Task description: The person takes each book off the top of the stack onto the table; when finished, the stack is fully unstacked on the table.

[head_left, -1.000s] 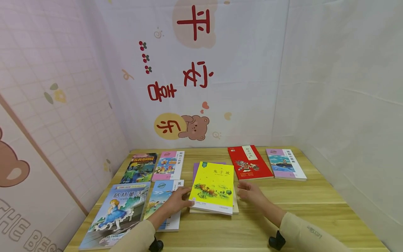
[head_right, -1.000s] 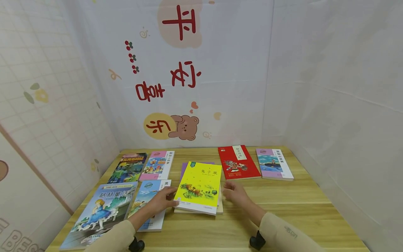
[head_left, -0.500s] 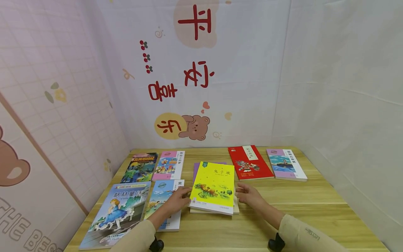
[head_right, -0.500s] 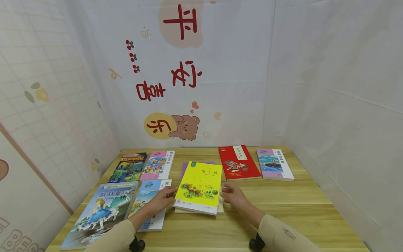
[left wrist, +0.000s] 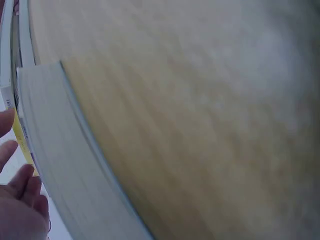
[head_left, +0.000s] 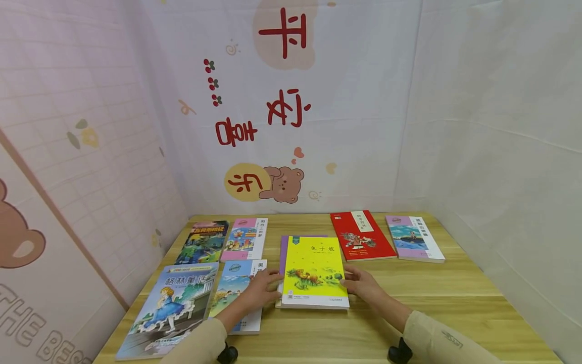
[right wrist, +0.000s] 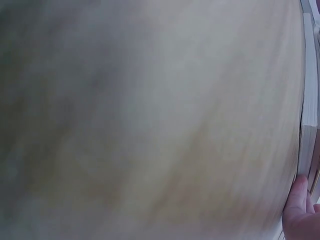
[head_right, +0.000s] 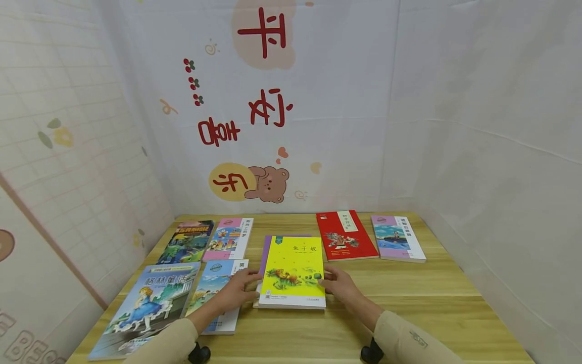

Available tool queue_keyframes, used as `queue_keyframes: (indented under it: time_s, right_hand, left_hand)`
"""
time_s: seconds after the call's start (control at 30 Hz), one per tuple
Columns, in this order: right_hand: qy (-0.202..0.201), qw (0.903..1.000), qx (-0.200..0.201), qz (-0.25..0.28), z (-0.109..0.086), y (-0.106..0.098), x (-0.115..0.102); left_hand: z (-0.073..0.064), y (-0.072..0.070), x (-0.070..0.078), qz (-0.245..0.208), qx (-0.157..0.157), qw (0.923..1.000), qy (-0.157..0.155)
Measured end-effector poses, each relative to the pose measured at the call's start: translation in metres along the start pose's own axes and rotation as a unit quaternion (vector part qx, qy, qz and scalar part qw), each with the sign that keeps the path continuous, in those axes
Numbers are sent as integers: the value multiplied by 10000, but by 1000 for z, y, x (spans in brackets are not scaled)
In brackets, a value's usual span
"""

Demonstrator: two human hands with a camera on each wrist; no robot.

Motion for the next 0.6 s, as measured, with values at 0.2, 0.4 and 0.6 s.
queue_keyframes:
  time_s: [0.2,0.4,0.6]
  right_hand:
    - [38,10000,27,48,0,1,1]
    - [51,9999,101,74,-1,1,0]
    - [94,9995,288,-32,0,-1,0]
  left_hand:
    - [-1,-5,-4,786,351,9953,-437]
    - [-3,-5,-4,727,212,9958,-515]
    - [-5,-4,-3,628,60,9972,-409]
Point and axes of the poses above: each hand's wrist, its own z-axis towards the middle knuckle, its own y-axis out of the palm, x = y × z, the point moved 5 cm from there along z, towards the middle knuckle, and after that the axes turned 7 degrees about y, right-handed, at the moved point
